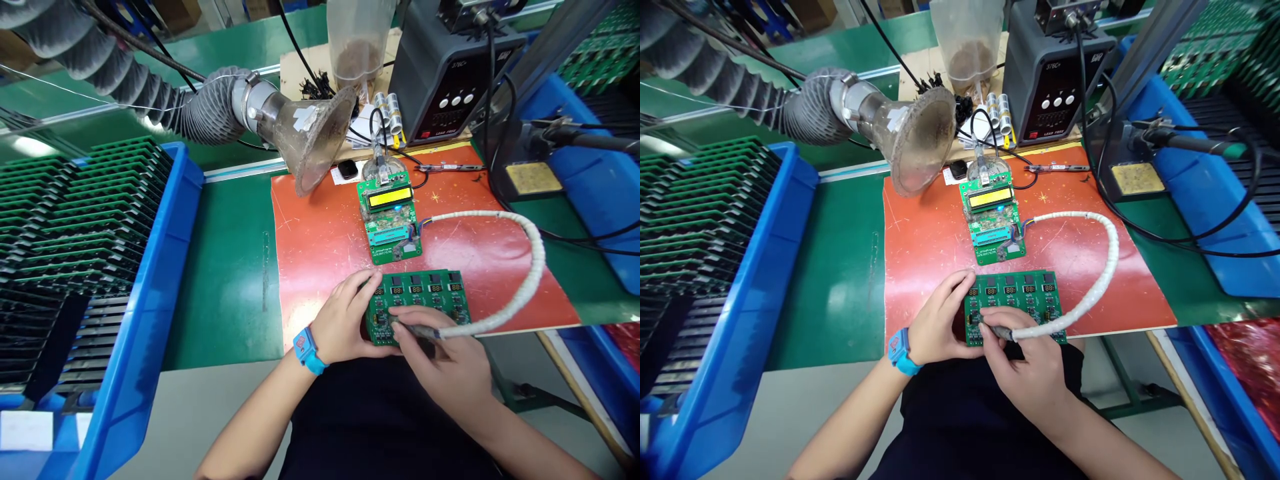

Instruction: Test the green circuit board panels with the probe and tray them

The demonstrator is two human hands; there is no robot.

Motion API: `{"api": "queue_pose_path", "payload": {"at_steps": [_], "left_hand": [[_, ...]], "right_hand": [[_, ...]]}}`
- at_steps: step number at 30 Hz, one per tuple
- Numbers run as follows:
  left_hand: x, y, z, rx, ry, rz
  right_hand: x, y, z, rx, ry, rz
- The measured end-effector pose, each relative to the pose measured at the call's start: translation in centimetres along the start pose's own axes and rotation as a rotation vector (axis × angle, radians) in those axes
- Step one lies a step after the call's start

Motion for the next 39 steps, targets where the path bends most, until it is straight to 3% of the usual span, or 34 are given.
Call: {"api": "queue_pose_path", "payload": {"at_steps": [39], "left_hand": [[-0.13,-0.05,-0.22,0.013,-0.004,0.003]], "right_hand": [[0.56,0.12,-0.26,-0.026,0.002,0.021]]}}
Point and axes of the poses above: each hand's wrist, its own x-axis towards the middle knuckle, its own y-axis out of the back of the hand, z = x × y, the point moved 9 cm from there along x, towards the middle knuckle, and after that the axes turned 4 degrees about z, right-handed, at the moved point
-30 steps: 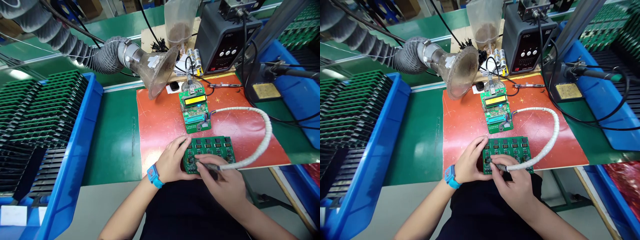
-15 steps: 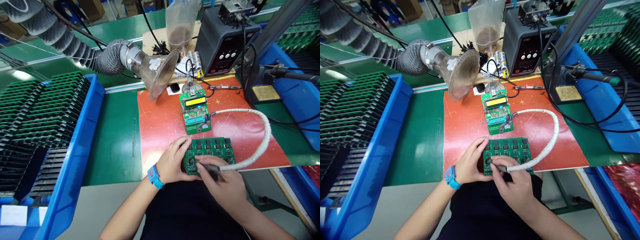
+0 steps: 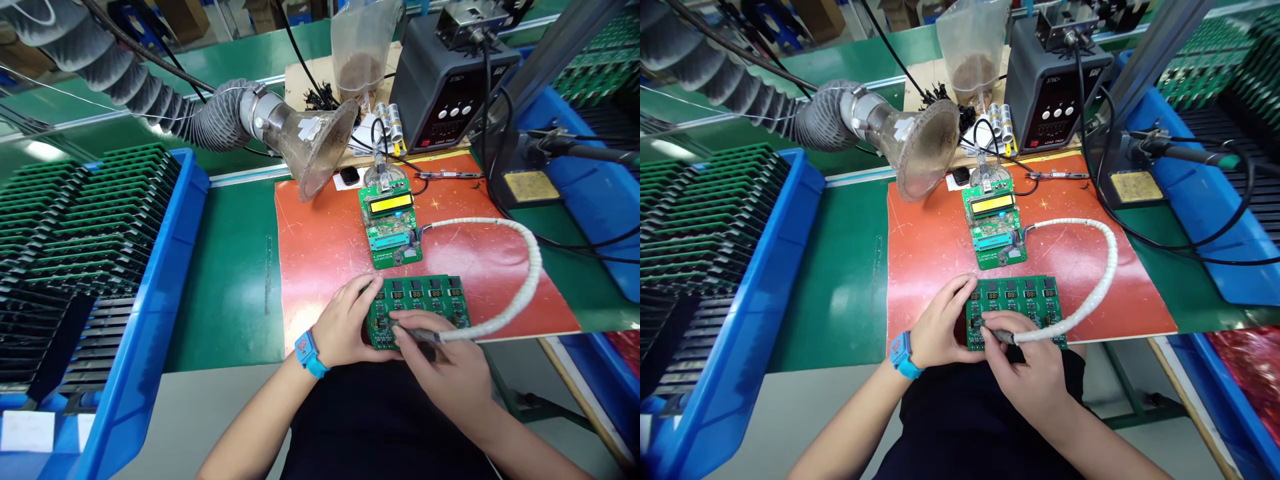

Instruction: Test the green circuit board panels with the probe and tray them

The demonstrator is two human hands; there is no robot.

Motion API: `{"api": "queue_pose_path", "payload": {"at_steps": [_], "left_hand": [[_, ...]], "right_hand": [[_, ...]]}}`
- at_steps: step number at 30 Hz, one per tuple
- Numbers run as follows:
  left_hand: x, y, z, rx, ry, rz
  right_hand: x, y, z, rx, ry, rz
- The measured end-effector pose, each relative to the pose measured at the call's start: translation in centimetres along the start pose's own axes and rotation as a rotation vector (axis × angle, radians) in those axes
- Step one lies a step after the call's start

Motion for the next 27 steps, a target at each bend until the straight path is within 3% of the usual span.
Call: {"api": "queue_pose_path", "payload": {"at_steps": [27], "left_hand": [[0.14,0.19,0.31,0.018,-0.018,0.020]], "right_hand": [[-0.28,0.13,0.81,0.045,-0.046,-0.026]]}}
Point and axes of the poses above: each hand's wrist, its own x-axis towards the middle knuckle, its own y-axis out of the back of the hand, z = x × y, the point moved 9 cm from there along x, towards the middle knuckle, and after that the axes turned 4 degrees about z, right-handed, at the moved point
